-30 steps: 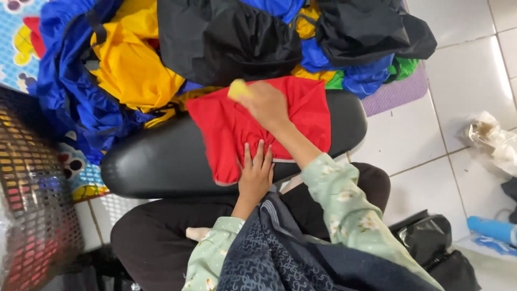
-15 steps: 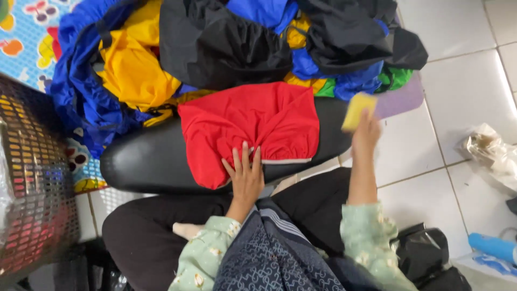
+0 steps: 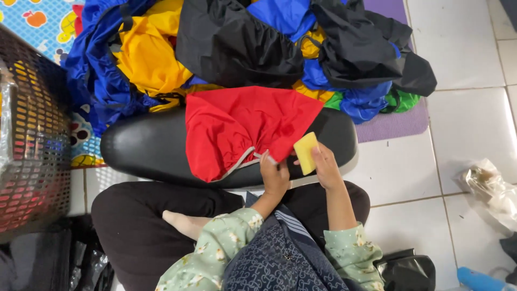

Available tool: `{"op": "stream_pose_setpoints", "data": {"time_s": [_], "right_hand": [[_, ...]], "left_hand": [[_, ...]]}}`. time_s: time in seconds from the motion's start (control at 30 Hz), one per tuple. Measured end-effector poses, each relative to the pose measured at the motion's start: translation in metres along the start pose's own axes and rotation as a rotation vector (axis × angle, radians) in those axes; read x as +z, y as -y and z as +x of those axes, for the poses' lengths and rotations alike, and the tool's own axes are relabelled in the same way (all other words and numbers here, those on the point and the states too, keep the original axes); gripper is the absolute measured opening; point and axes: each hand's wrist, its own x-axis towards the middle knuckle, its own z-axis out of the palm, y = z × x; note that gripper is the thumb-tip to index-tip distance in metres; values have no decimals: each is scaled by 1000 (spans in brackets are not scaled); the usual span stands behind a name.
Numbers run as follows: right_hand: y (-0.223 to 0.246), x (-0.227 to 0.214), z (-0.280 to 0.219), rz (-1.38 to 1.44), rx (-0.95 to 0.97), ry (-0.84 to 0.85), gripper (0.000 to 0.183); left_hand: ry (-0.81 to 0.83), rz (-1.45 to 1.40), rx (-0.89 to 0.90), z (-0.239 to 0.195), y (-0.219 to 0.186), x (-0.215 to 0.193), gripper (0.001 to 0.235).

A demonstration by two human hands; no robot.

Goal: The person sits on the floor and uses a yellow sponge to wipe a red garment placed on a black cushion. After cleaning, the person folds the garment and places it into a clear plastic bag.

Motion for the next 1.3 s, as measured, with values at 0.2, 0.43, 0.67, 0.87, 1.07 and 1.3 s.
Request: {"op": "stream_pose_setpoints", "data": {"time_s": [0.2, 0.43, 0.67, 0.87, 1.07, 1.3], "right_hand": [[-33, -14, 10, -308, -359, -25, 47], [-11, 80, 2, -768, -1097, -104, 48], [-48, 83, 27, -1038, -738, 188, 46], [-74, 75, 38, -827, -614, 161, 38], [-73, 55, 28, -843, -695, 199, 33], [-111, -49, 113, -1444, -630, -595, 31]], "left_hand": [[-197, -195, -506, -60, 35, -37, 41], [-191, -443, -824, -25, -9, -78, 99], [-112, -197, -714, -13, -44, -105, 116], [80, 522, 254, 0, -39, -124, 87], [448, 700, 213, -3, 0, -118, 113], [368, 667, 278, -6, 13, -112, 102]]}}
